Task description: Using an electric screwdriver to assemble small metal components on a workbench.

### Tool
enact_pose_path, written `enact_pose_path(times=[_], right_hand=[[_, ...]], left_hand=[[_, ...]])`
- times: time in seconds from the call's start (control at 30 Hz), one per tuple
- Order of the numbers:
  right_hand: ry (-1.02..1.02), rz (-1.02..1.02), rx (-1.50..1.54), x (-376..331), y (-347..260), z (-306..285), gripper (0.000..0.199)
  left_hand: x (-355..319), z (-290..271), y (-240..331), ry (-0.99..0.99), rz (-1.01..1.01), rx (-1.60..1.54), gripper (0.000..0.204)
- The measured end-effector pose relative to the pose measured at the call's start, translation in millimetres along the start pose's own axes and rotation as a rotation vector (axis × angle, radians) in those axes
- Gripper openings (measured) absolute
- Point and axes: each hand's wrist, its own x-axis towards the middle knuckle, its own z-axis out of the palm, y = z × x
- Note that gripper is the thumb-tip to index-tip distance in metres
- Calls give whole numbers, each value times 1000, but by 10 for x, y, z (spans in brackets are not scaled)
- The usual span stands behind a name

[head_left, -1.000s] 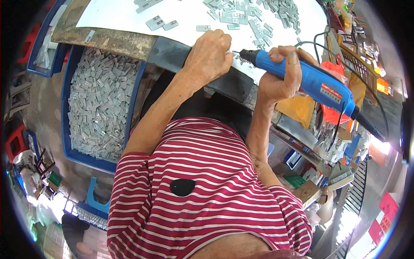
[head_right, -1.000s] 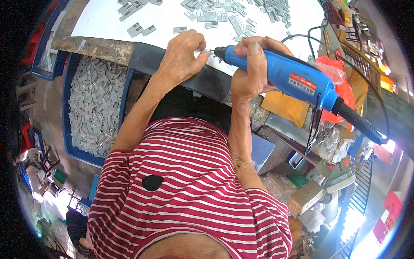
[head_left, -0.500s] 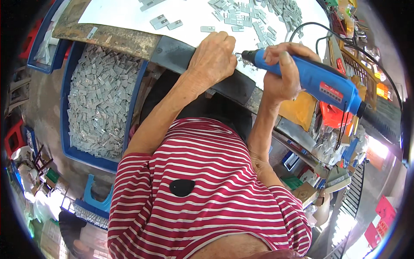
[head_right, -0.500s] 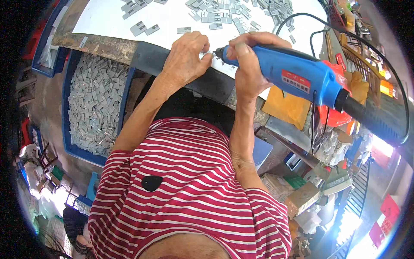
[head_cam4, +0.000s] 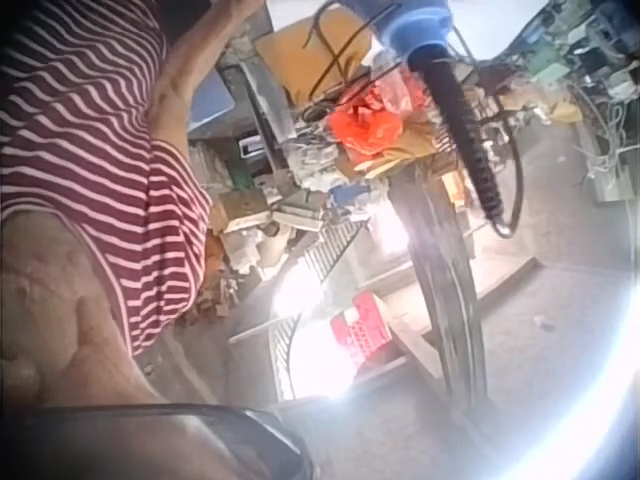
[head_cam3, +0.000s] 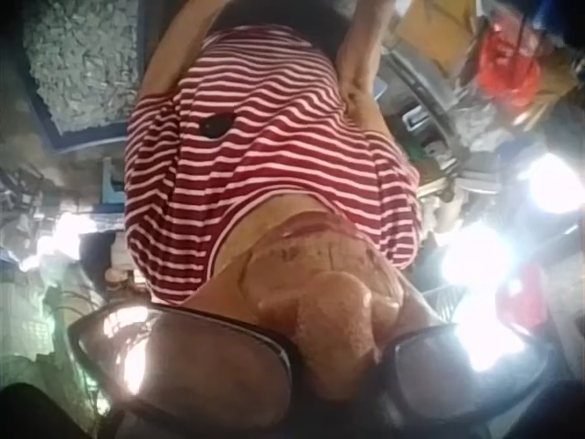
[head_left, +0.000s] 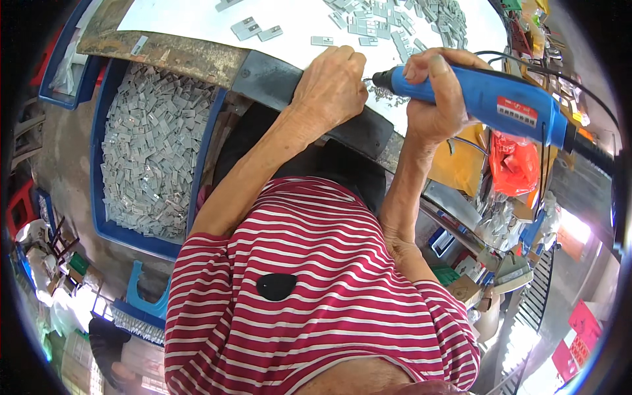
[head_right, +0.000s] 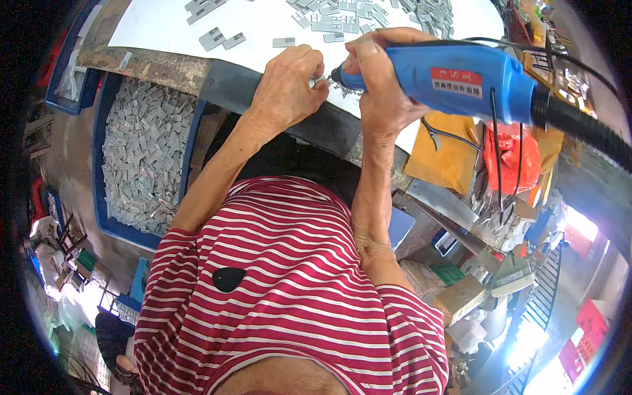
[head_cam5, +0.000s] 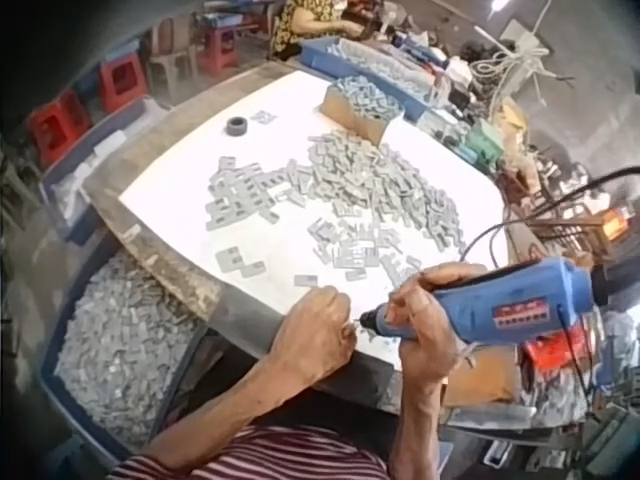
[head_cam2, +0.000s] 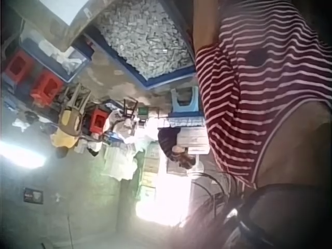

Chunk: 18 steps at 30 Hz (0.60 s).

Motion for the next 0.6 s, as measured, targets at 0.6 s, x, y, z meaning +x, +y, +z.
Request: enact_pose_path(times=[0.6], right_hand=[[-153,63,23,53,-38,-88,26]], left_hand=[[-4,51,-69,90,103,-12,16]])
